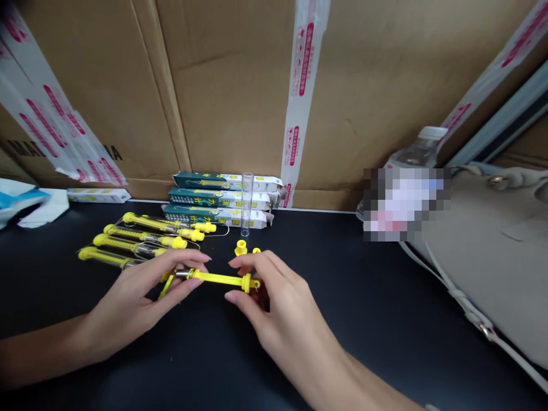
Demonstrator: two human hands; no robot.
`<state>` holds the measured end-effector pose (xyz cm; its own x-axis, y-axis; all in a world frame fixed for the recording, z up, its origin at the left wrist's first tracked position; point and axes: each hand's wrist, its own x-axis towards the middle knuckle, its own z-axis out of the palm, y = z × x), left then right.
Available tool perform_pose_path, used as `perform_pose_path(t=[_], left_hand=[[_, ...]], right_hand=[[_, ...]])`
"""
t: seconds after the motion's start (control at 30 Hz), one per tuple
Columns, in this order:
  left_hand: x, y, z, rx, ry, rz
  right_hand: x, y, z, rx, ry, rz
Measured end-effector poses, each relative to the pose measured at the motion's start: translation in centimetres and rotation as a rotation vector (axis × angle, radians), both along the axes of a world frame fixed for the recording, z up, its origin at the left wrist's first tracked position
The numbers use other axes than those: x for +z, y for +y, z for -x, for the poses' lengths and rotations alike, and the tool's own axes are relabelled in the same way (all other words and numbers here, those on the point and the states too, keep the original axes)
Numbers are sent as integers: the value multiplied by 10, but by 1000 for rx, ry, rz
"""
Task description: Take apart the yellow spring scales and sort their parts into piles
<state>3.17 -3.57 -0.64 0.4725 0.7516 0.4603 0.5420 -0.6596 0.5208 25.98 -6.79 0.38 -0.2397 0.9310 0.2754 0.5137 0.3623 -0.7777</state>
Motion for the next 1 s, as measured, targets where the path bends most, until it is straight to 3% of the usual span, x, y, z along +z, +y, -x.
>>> perform_pose_path(t=[0.2, 0.37, 0.57, 0.8, 1.0], left_hand=[[-1, -1, 13, -33, 163, -237], [-2, -2, 16, -20, 236, -229], [-3, -3, 14, -142, 295, -300], [-5, -1, 13, 30, 85, -44], [-1, 0, 12, -15, -31, 13]], right_hand=[[-2, 5, -6, 33, 247, 154], [1, 2, -7, 7, 193, 80], [-5, 1, -6, -23, 166, 73], [-12, -1, -9, -75, 122, 84], [-7, 1, -13, -72, 210, 101]])
